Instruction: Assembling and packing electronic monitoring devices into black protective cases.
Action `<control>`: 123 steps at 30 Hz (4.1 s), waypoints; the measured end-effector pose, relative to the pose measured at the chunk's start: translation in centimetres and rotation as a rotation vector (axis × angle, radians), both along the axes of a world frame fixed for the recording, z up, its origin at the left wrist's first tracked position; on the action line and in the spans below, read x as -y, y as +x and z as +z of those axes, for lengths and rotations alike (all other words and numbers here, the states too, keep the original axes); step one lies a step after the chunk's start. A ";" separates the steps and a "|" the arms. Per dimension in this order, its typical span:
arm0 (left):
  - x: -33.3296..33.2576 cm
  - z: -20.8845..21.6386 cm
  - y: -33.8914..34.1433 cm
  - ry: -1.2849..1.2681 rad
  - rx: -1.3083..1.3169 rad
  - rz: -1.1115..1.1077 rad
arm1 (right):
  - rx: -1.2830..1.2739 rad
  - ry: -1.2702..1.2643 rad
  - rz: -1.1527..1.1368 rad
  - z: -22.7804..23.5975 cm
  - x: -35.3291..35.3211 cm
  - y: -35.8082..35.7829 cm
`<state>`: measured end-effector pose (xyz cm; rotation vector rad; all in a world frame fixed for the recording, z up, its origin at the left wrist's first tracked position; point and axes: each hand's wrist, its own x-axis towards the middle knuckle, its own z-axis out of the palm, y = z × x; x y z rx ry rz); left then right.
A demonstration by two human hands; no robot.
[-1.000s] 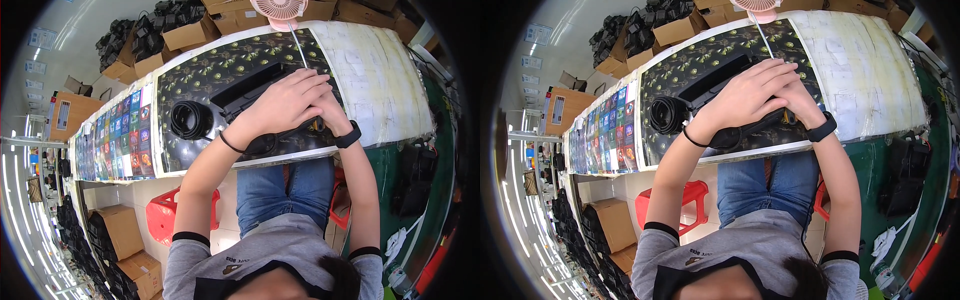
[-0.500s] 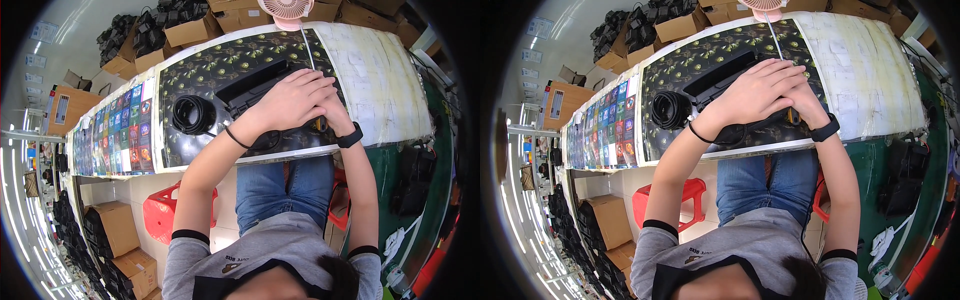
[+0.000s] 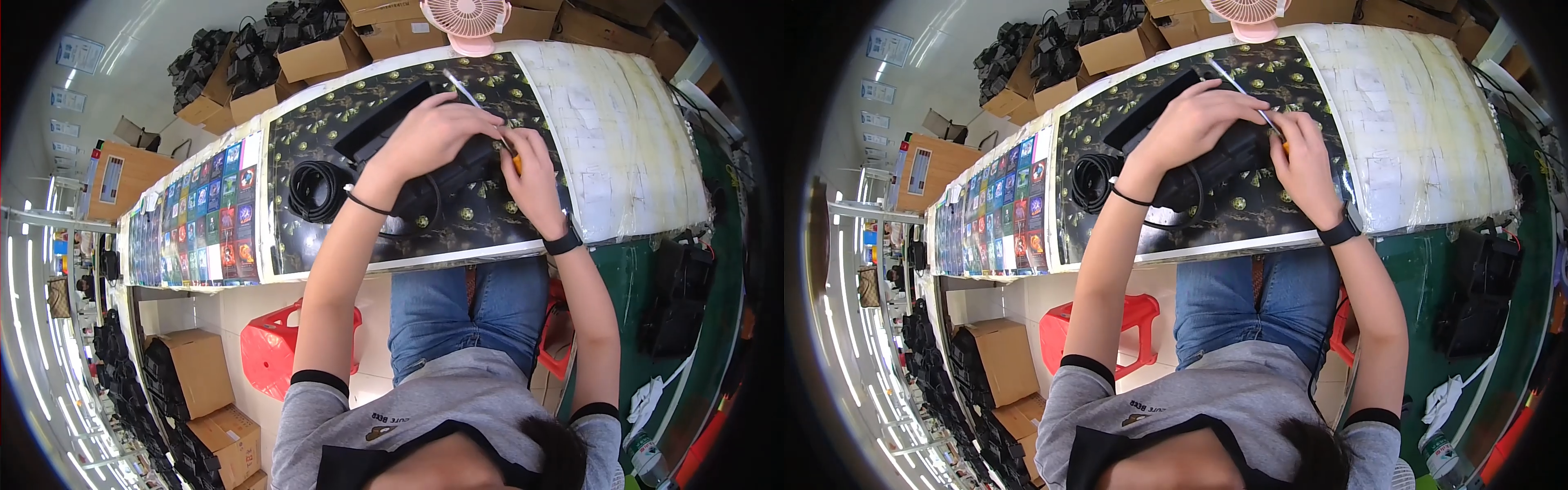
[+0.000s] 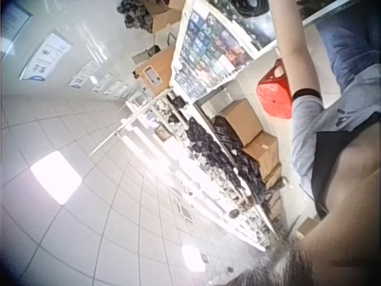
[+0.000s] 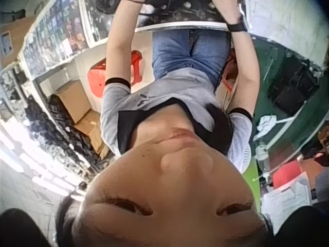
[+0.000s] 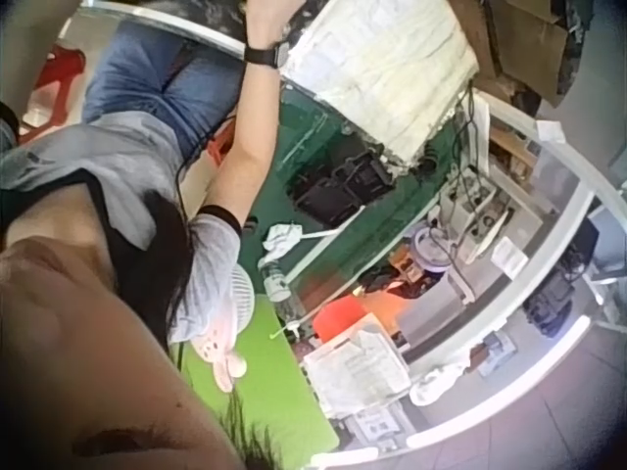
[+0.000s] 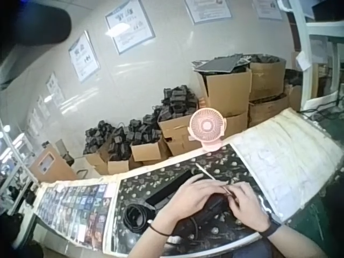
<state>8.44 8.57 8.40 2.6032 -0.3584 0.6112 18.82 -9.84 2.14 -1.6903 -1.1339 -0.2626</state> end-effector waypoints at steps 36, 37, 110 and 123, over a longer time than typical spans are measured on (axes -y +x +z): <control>-5.4 0.6 -4.5 -0.417 -0.130 0.258 | 0.357 -0.594 0.218 4.3 3.4 -4.4; -5.0 0.6 -4.5 -0.360 -0.099 0.274 | 0.388 -0.621 0.201 4.3 3.4 -4.6; -0.9 0.2 -5.8 -0.085 0.021 0.591 | -0.283 -0.746 0.597 6.1 3.2 -5.5; -1.9 1.8 -4.1 0.130 -0.077 0.296 | -2.039 -0.183 0.883 5.9 3.8 -9.9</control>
